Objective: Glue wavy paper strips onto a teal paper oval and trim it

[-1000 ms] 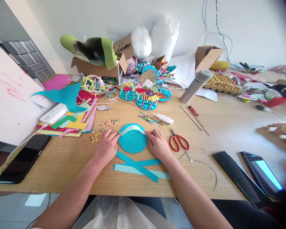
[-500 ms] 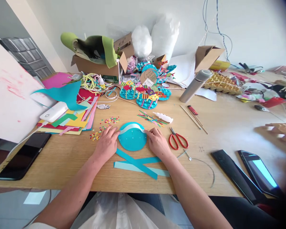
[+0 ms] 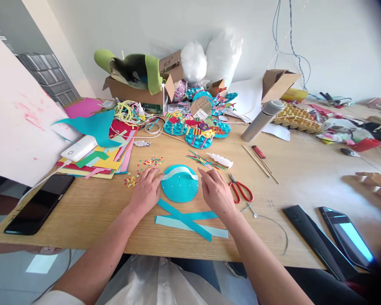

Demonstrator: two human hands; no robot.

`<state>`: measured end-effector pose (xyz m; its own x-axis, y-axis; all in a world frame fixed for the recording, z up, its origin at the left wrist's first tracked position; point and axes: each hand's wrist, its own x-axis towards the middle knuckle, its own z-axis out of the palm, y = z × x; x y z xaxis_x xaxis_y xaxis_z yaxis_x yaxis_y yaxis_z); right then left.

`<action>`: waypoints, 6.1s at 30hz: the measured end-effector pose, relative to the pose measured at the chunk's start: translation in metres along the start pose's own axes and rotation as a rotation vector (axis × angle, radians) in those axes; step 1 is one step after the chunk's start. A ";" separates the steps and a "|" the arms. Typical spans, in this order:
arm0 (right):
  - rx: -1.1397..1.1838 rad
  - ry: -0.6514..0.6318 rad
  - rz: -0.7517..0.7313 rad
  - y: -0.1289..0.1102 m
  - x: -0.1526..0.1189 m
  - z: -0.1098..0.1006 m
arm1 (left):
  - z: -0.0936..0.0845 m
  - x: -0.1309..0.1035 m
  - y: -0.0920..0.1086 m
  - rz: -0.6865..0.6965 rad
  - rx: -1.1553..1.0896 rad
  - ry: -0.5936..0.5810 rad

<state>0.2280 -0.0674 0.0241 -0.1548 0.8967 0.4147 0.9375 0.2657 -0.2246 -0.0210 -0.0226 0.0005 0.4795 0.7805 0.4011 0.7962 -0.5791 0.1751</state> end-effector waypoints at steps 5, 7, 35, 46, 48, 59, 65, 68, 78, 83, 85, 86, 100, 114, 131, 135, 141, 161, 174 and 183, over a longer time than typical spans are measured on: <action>-0.183 -0.187 0.030 -0.037 0.004 -0.008 | 0.003 -0.002 0.000 0.019 -0.018 0.024; -0.214 -0.251 0.055 -0.046 0.006 -0.006 | 0.004 -0.003 0.001 0.022 -0.028 0.040; -0.287 -0.428 0.121 -0.057 0.010 0.022 | -0.001 -0.004 0.002 0.024 -0.147 0.039; -0.215 -0.427 0.189 -0.063 0.013 0.022 | -0.002 -0.002 0.005 0.006 -0.166 0.087; -0.207 -0.431 0.196 -0.063 0.013 0.023 | -0.003 -0.002 0.005 -0.002 -0.164 0.083; -0.155 -0.350 0.168 -0.061 0.013 0.027 | -0.005 -0.002 0.008 -0.021 -0.170 0.030; -0.150 -0.256 0.094 -0.057 0.012 0.032 | -0.006 -0.003 0.009 -0.019 -0.174 0.021; -0.150 -0.253 0.095 -0.056 0.012 0.033 | -0.006 -0.002 0.009 -0.010 -0.174 0.025; -0.152 -0.261 0.103 -0.056 0.012 0.035 | -0.006 -0.003 0.009 0.013 -0.191 0.042; -0.150 -0.272 0.108 -0.056 0.012 0.035 | -0.006 -0.003 0.009 0.008 -0.202 0.045; -0.149 -0.277 0.110 -0.056 0.013 0.035 | -0.007 -0.002 0.009 0.009 -0.206 0.046; -0.150 -0.280 0.112 -0.056 0.013 0.036 | -0.007 -0.002 0.009 0.011 -0.208 0.046; -0.157 -0.285 0.107 -0.056 0.012 0.037 | -0.008 -0.003 0.008 0.014 -0.203 0.046; -0.141 -0.328 0.136 -0.058 0.013 0.036 | -0.009 -0.002 0.006 0.000 -0.214 0.058; -0.122 -0.349 0.165 -0.058 0.016 0.034 | -0.011 -0.003 0.012 -0.004 -0.163 0.038; -0.092 -0.316 0.182 -0.057 0.017 0.032 | -0.010 -0.002 0.012 0.007 -0.149 0.027; -0.053 -0.293 0.185 -0.057 0.016 0.032 | -0.009 -0.002 0.012 0.003 -0.146 0.020; -0.102 -0.395 0.232 -0.060 0.014 0.031 | -0.012 -0.004 0.018 0.029 -0.121 -0.032; -0.149 -0.522 0.274 -0.062 0.020 0.028 | -0.007 -0.003 0.023 0.044 -0.042 -0.086; -0.156 -0.530 0.272 -0.062 0.020 0.029 | -0.006 -0.003 0.024 0.048 -0.022 -0.126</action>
<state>0.1575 -0.0557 0.0206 0.0003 0.9896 -0.1437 0.9935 -0.0167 -0.1129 -0.0060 -0.0403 0.0084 0.5603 0.7746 0.2935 0.7638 -0.6202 0.1787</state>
